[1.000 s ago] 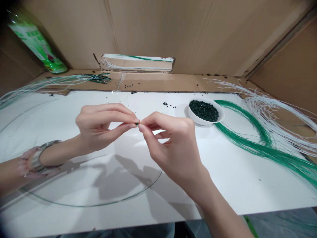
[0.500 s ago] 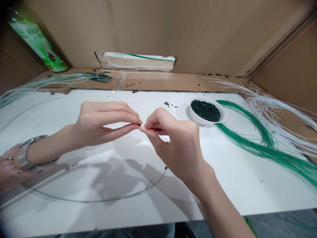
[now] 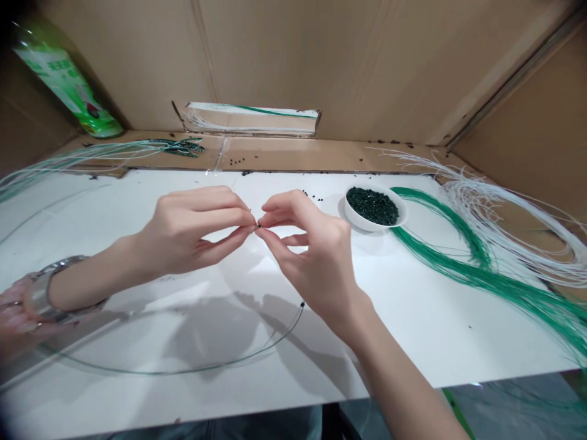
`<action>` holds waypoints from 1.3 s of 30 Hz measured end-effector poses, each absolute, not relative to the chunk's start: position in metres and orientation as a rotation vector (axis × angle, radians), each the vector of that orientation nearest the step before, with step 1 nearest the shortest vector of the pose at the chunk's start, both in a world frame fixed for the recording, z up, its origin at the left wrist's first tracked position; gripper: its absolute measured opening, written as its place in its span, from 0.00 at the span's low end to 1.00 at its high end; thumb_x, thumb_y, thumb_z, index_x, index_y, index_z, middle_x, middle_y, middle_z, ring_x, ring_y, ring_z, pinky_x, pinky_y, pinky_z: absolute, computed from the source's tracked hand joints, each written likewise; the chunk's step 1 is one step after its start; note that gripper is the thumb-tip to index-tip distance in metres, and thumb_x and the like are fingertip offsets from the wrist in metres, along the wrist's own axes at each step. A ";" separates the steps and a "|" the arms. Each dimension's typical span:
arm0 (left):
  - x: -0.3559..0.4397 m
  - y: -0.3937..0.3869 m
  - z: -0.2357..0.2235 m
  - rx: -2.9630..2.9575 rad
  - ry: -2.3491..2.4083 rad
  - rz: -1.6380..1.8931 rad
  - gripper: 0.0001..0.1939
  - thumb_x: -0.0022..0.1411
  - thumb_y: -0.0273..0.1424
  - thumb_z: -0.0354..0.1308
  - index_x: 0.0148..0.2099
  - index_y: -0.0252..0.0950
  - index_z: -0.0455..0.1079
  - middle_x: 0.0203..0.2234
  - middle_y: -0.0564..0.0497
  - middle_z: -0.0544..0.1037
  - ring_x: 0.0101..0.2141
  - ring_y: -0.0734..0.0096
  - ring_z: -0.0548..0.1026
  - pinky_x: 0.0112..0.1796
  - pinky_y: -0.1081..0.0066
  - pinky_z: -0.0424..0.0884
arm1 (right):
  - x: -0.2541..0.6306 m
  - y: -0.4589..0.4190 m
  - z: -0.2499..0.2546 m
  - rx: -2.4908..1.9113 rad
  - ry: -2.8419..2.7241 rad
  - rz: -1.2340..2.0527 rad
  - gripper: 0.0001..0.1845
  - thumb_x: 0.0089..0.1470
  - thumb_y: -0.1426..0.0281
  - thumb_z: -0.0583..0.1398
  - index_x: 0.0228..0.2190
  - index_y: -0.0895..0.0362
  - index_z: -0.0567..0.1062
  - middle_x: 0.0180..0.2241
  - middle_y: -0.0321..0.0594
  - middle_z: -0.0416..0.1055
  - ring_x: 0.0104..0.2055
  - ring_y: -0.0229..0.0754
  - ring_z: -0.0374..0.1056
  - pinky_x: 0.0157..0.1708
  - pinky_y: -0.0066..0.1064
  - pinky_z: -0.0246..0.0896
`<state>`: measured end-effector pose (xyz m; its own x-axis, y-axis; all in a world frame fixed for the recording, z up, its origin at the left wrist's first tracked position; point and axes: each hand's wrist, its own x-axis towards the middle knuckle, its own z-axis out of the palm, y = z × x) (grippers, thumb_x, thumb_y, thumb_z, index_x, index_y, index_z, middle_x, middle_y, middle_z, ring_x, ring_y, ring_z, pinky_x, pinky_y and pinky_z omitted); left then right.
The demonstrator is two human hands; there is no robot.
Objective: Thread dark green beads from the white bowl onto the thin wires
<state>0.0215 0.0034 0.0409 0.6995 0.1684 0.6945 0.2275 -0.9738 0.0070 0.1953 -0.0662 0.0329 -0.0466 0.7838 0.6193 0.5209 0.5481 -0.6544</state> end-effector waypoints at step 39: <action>0.123 0.117 -0.028 -3.428 -1.249 -1.018 0.07 0.61 0.30 0.58 0.33 0.30 0.70 0.26 0.52 0.74 0.29 0.73 0.72 0.34 0.68 0.71 | 0.225 -0.044 0.040 -1.147 -1.268 0.648 0.03 0.44 0.71 0.62 0.23 0.57 0.72 0.23 0.34 0.68 0.26 0.35 0.68 0.19 0.23 0.68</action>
<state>0.1235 0.1166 -0.0281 0.6746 0.6986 0.2385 0.3748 -0.6025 0.7047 0.2250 -0.0444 0.0402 0.2388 0.8886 0.3915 0.2031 0.3486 -0.9150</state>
